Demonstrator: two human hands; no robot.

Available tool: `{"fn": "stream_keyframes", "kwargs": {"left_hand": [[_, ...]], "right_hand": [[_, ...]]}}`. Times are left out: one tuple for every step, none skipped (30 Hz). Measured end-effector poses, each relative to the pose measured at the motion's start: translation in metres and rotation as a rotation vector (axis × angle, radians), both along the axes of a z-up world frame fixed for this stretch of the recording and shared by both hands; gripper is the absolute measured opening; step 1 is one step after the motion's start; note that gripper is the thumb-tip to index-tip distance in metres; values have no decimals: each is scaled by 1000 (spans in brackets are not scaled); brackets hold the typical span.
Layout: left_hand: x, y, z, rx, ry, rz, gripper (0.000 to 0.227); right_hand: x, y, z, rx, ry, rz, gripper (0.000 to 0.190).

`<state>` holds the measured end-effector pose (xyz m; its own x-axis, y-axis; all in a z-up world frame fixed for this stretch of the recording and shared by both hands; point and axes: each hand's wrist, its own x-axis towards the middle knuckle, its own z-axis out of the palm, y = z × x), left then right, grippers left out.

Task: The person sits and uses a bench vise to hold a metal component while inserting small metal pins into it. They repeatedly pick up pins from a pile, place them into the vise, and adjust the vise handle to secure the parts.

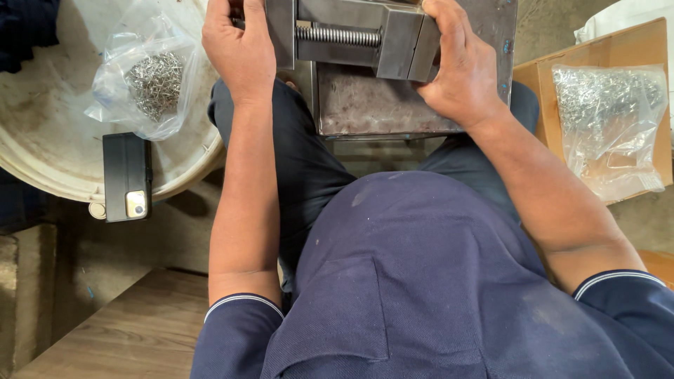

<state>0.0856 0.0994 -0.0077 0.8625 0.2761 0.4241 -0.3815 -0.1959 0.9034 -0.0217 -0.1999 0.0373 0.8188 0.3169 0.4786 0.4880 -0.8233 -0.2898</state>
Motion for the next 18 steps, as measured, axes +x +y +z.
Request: {"fn": "stream_keyframes", "kwargs": {"left_hand": [[0, -1, 3, 10, -7, 9, 22], [1, -1, 7, 20, -15, 17, 23], [-1, -2, 10, 72, -30, 40, 26], [-2, -3, 14, 124, -46, 63, 30], [-6, -4, 17, 176, -55, 81, 34], [-16, -5, 18, 195, -23, 91, 36], [-17, -4, 24, 215, -13, 113, 38], [-14, -3, 31, 234, -2, 135, 40], [-13, -3, 33, 256, -7, 152, 41], [-10, -2, 34, 279, -11, 169, 42], [-16, -4, 29, 301, 6, 176, 42], [-18, -6, 24, 257, 76, 153, 43], [-10, -7, 23, 212, 128, 137, 44], [-7, -6, 21, 167, 180, 119, 45], [-2, -7, 20, 165, 160, 128, 43], [3, -7, 19, 164, 140, 137, 41], [5, -8, 15, 161, 126, 144, 40], [11, -8, 10, 222, 148, 152, 37]], "right_hand": [[2, -1, 0, 4, -1, -1, 81], [5, -1, 1, 9, -3, -1, 81], [4, 0, 2, 11, 0, -1, 80], [5, 0, 3, -6, 43, -28, 81], [2, 0, 4, -24, 93, -59, 82], [-3, 2, 4, -42, 142, -90, 83], [2, 6, 7, -28, 35, -45, 81], [3, 11, 8, -15, -73, 1, 79], [1, 15, 7, 0, -169, 43, 77], [8, 14, 7, 1, -152, 38, 78], [2, 11, 3, -1, -112, 28, 79], [-3, 8, 1, -3, -73, 18, 80], [0, 5, 0, 7, 3, 0, 80], [1, 2, 0, 16, 78, -17, 80], [6, -2, 2, 24, 148, -36, 80], [11, -5, 2, 8, 151, -33, 82], [13, -7, 3, -11, 160, -32, 84], [17, -9, 3, -30, 168, -30, 86]]}}
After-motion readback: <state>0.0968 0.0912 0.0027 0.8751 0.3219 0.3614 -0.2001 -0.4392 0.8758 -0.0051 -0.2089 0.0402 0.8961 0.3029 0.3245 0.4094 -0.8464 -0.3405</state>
